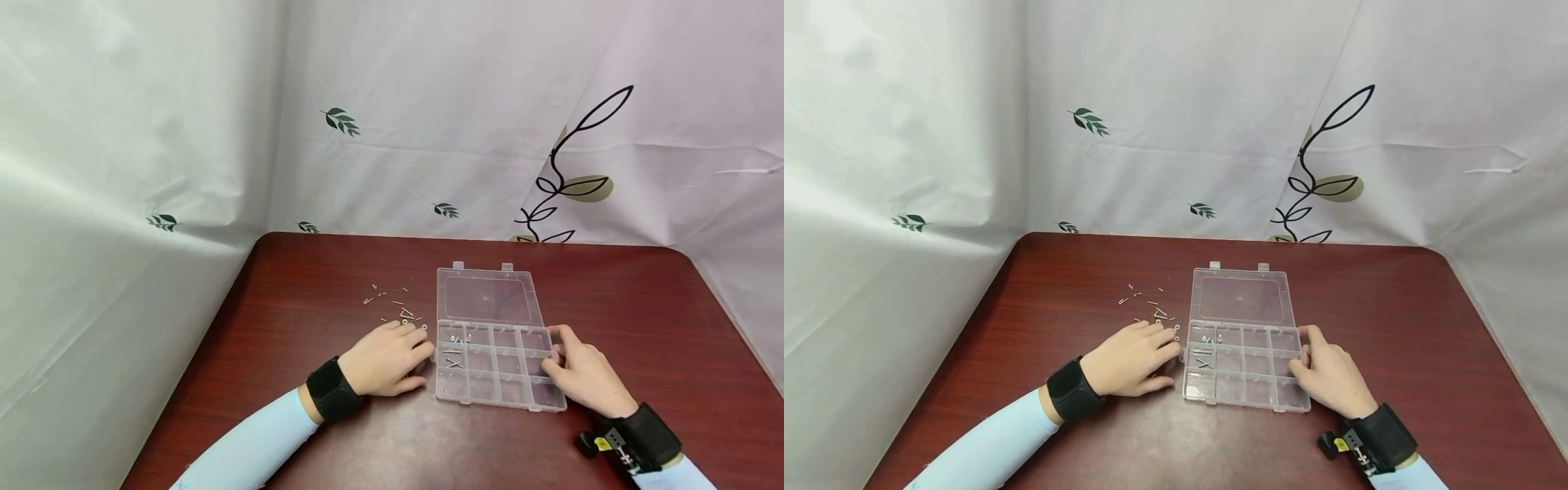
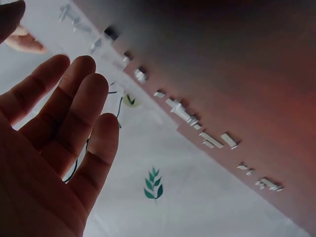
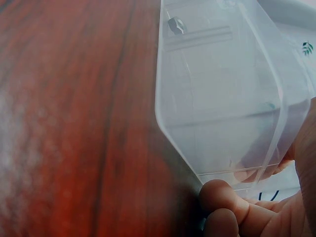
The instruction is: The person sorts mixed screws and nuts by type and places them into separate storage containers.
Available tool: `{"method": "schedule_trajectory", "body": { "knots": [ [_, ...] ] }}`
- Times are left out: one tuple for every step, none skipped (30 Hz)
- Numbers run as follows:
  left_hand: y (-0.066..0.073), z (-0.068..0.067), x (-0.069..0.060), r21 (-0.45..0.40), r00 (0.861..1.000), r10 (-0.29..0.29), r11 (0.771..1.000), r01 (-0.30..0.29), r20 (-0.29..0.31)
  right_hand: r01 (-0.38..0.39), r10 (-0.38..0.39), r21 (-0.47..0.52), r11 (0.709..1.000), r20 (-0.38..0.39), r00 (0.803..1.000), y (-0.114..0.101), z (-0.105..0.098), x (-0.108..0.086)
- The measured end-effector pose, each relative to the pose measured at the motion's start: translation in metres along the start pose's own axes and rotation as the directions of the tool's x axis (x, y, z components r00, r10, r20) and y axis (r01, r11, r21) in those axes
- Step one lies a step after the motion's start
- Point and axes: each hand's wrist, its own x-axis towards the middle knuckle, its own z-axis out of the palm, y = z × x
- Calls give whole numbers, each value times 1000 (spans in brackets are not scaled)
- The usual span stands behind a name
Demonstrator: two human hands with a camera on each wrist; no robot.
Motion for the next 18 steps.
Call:
{"method": "schedule_trajectory", "body": {
  "knots": [
    [1, 1, -3, 4, 1000, -2, 1000, 2, 3, 1, -1, 0, 1000, -1, 1000, 0, 0, 0],
    [2, 2, -5, 8, 1000, -3, 1000, 3, 10, 1, -1, -1, 1000, -3, 1000, -1, 0, 0],
    [3, 4, -7, 11, 1000, -4, 1000, 4, 15, 2, -2, -2, 1000, -6, 1000, -1, 0, 0],
    [3, 5, -9, 17, 1000, -6, 1000, 5, 22, 2, -2, -2, 1000, -7, 1000, -1, 0, 0],
    [4, 6, -11, 20, 1000, -8, 1000, 7, 30, 2, -2, -1, 1000, -6, 1000, -1, 0, 0],
    [5, 7, -13, 24, 999, -9, 1000, 9, 37, 2, -2, 0, 1000, -6, 1000, -2, 0, -1],
    [6, 7, -14, 30, 999, -11, 1000, 9, 41, 2, -2, 2, 1000, -5, 1000, -2, -1, -1],
    [6, 8, -15, 34, 999, -11, 999, 9, 46, 1, -1, 2, 1000, -4, 1000, -2, -1, -1],
    [7, 9, -16, 38, 999, -12, 999, 10, 48, 0, 0, 3, 1000, -3, 1000, -2, -1, -1],
    [8, 9, -17, 43, 999, -12, 999, 10, 49, 0, 0, 5, 1000, -1, 1000, -3, -1, -1],
    [8, 10, -18, 46, 999, -12, 999, 10, 46, 0, 0, 5, 1000, 1, 1000, -3, -1, -1],
    [9, 10, -18, 49, 999, -11, 999, 9, 41, -1, 1, 5, 1000, 1, 1000, -3, -1, -1],
    [9, 10, -19, 51, 999, -10, 999, 8, 36, -2, 2, 5, 1000, 1, 1000, -3, -1, -1],
    [9, 11, -19, 51, 1000, -7, 999, 5, 31, -2, 2, 5, 1000, 1, 1000, -3, -1, 0],
    [9, 11, -19, 52, 1000, -4, 999, 3, 23, -3, 3, 5, 1000, 1, 1000, -3, -1, 0],
    [9, 12, -19, 53, 1000, -2, 999, 1, 18, -3, 3, 5, 1000, 1, 1000, -3, -1, 0],
    [9, 12, -19, 54, 1000, 0, 999, 0, 14, -4, 4, 5, 1000, 1, 1000, -3, -2, 0],
    [9, 13, -19, 55, 1000, 0, 999, -1, 15, -3, 3, 4, 1000, 1, 1000, -3, -2, 0]
  ]
}}
